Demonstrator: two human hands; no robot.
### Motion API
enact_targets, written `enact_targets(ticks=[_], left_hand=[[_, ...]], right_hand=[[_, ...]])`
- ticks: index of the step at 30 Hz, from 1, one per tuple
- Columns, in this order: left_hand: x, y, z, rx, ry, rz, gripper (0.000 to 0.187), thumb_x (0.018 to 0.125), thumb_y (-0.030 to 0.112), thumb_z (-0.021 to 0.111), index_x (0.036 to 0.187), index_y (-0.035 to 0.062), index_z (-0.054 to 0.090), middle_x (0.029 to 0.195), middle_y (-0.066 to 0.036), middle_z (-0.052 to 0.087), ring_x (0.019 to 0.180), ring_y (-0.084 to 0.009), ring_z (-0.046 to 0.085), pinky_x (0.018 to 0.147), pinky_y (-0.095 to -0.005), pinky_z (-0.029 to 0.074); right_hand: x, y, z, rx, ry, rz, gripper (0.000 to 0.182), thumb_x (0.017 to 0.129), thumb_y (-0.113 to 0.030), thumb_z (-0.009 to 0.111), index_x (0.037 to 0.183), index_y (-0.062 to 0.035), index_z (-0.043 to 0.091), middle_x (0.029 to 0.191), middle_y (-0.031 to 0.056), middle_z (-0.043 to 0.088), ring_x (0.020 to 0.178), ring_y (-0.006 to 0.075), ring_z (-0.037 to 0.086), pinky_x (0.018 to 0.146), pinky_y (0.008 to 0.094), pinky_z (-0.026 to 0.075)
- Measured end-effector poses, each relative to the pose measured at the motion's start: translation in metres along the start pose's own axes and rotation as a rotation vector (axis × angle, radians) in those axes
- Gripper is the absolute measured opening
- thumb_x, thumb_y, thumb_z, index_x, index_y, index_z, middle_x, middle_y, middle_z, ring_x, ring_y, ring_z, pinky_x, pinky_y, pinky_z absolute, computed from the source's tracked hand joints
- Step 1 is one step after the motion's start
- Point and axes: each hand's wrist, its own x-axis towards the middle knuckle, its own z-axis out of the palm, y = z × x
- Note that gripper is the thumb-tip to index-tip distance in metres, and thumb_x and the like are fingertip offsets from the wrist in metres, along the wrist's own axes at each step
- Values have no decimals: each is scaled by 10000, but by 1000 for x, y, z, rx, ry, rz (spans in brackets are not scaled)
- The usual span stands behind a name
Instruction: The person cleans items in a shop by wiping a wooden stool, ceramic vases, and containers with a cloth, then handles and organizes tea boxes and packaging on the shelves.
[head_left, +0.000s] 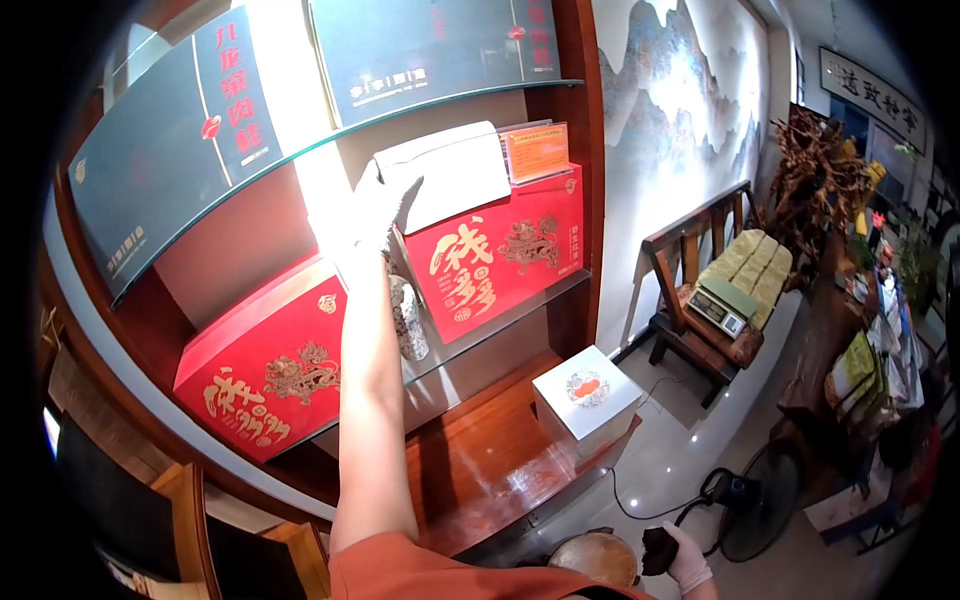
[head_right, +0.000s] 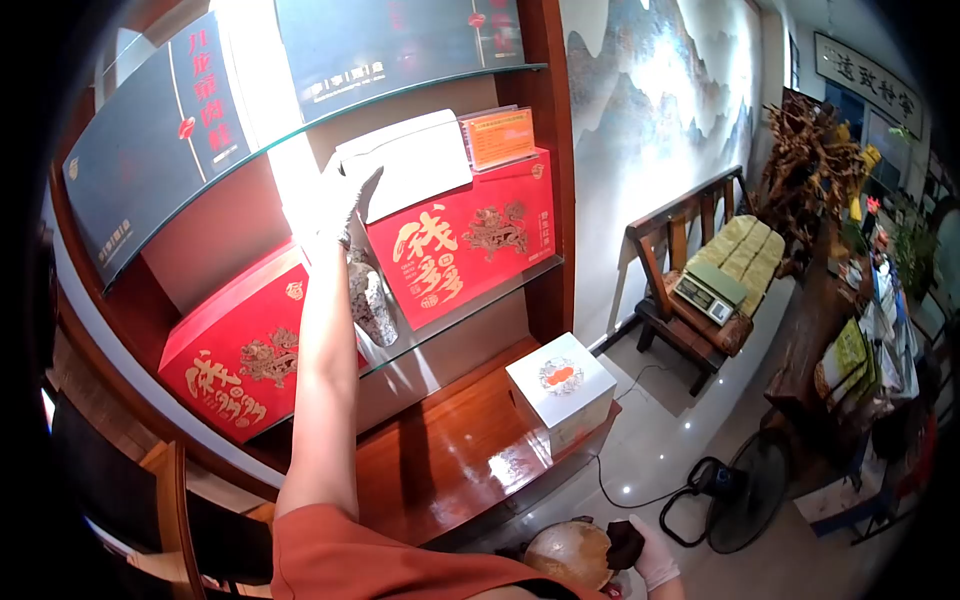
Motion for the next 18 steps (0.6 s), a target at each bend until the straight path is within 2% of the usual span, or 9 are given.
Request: enact_targets(ticks=[2, 5, 8, 9, 11, 14, 15, 17, 18], left_hand=[[-12, 22, -14, 64, 50, -64, 455, 748, 435, 709, 1069, 115, 667, 994, -94, 678, 946, -256, 630, 848, -354, 475], [-27, 52, -44, 458, 401, 102, 374, 757, 297, 738, 1045, 70, 668, 919, -85, 689, 843, -201, 646, 773, -320, 498], [-44, 64, -86, -372, 285, 0, 335, 783, 199, 731, 1041, -2, 655, 926, -69, 679, 798, -127, 624, 732, -278, 501], [-63, 75, -99, -404, 347, 44, 208, 811, 92, 694, 967, -42, 666, 829, -37, 668, 688, -81, 588, 647, -249, 496], [-114, 81, -123, -706, 136, -52, 209, 798, 63, 696, 970, -50, 656, 804, -35, 666, 703, -86, 593, 640, -252, 500], [-222, 117, -135, -429, -102, -60, 211, 792, 51, 705, 974, -51, 671, 801, -42, 670, 722, -88, 606, 659, -239, 505], [-257, 133, -137, -262, -176, -9, 221, 783, 47, 715, 978, -49, 676, 804, -39, 671, 735, -85, 611, 665, -234, 505], [-320, 137, -131, -321, -331, -264, 239, 766, 17, 723, 994, -41, 678, 819, -21, 671, 769, -73, 615, 677, -228, 506], [-341, 142, -127, -425, -301, -300, 238, 762, 7, 724, 991, -36, 680, 823, -14, 670, 767, -68, 613, 675, -228, 507]], right_hand=[[-9, -3, 13, -105, -10, -54, 355, 905, -338, 518, 938, -1, 626, 865, 129, 648, 788, 268, 626, 720, 386, 515], [-16, -12, 14, -203, -45, -75, 390, 907, -362, 504, 924, 7, 627, 855, 133, 648, 760, 273, 630, 704, 383, 519], [-29, -23, 16, -276, -103, -66, 432, 912, -380, 496, 918, 36, 615, 825, 144, 645, 725, 281, 633, 695, 382, 523], [-34, -27, 16, -289, -139, -38, 443, 913, -381, 495, 914, 46, 611, 807, 150, 645, 716, 284, 635, 696, 382, 523], [-40, -31, 16, -317, -168, -12, 482, 923, -383, 465, 894, 74, 616, 817, 180, 658, 678, 286, 646, 631, 357, 532], [-39, -36, 10, -372, -241, 2, 506, 929, -373, 435, 911, 91, 634, 874, 195, 671, 640, 279, 646, 545, 328, 528], [-37, -35, 13, -369, -245, -99, 498, 928, -368, 439, 974, 90, 631, 879, 179, 672, 693, 271, 652, 610, 336, 537], [-26, -35, 19, -412, -288, -352, 488, 928, -360, 440, 1028, 81, 622, 884, 164, 671, 768, 252, 652, 675, 345, 538], [-27, -45, 24, -403, -357, -326, 477, 929, -357, 440, 1048, 70, 617, 900, 156, 671, 793, 243, 648, 704, 347, 530]])
